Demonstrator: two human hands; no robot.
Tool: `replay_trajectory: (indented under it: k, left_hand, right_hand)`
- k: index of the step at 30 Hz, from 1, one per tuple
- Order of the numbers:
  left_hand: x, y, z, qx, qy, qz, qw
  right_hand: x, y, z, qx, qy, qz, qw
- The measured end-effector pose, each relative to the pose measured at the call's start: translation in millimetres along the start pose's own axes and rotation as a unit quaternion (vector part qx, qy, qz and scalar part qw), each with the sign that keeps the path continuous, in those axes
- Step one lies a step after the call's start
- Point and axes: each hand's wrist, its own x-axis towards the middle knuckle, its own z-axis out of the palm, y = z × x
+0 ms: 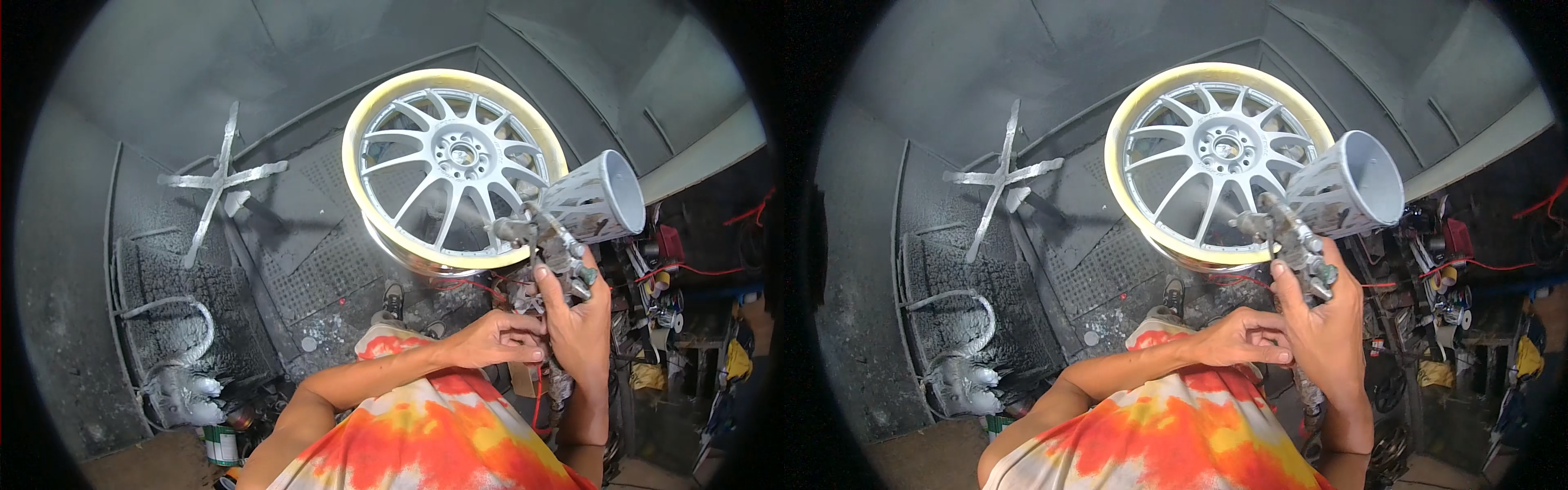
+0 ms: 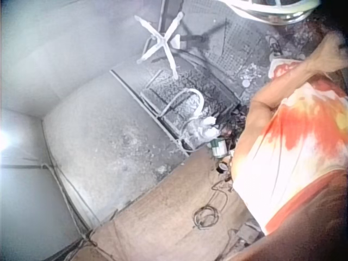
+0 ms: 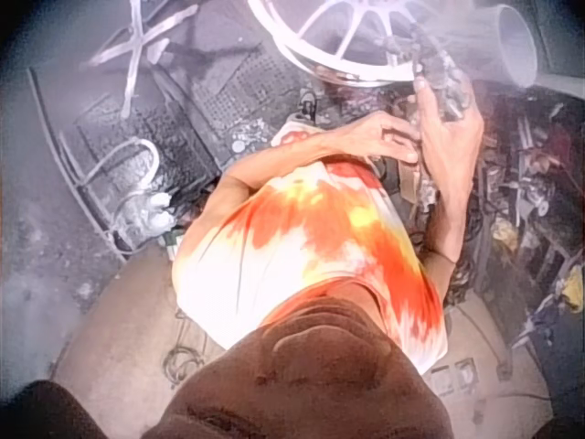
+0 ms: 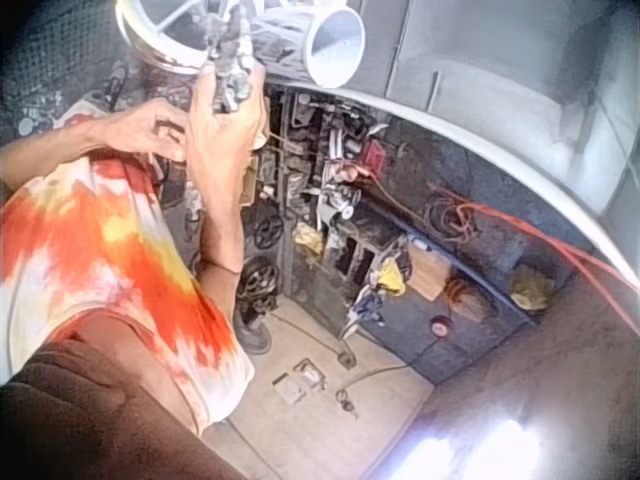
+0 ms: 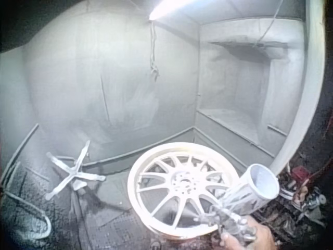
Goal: The person picks up a car wheel rim, places it on a stand in a paint booth, and applies paint to the rim using a spray gun while rotating it.
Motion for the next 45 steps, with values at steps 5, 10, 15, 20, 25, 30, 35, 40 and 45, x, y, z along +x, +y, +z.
replay_trajectory:
  k: [5,10,15,20,25,30,35,40,45]
  left_hand:
    - [-9.6,-3.7,-53.1,0.169,0.067,-0.101,0.978]
    - [-46.6,-40.3,-139.1,0.130,0.154,-0.171,0.965]
    - [-94.2,-72.7,-228.2,0.109,0.303,-0.236,0.917]
    - [-120.0,-73.5,-287.2,0.083,0.392,-0.235,0.886]
    - [-132.5,-67.5,-345.4,0.112,0.466,-0.234,0.846]
    - [-146.7,-54.8,-392.3,0.178,0.479,-0.255,0.820]
    - [-137.4,-14.7,-424.4,0.096,0.513,-0.222,0.824]
    - [-101.4,19.8,-467.3,0.119,0.539,-0.126,0.824]
    - [-81.4,15.6,-529.6,0.056,0.525,0.024,0.849]
  right_hand:
    - [13.3,-10.9,4.7,0.022,0.028,0.013,0.999]
    - [28.0,-14.3,27.6,0.027,0.006,0.003,1.000]
    - [37.9,-26.9,52.7,0.027,-0.029,-0.003,0.999]
    - [45.2,-44.5,63.4,0.066,-0.068,0.034,0.995]
    - [64.5,-53.2,74.6,0.068,-0.058,0.052,0.995]
    - [80.0,-57.9,81.7,0.056,0.018,0.042,0.997]
    - [92.0,-61.1,68.7,0.031,0.050,0.080,0.995]
    - [121.7,-71.5,56.1,0.068,0.020,0.110,0.991]
    - [150.6,-82.0,70.3,0.096,-0.005,0.096,0.991]
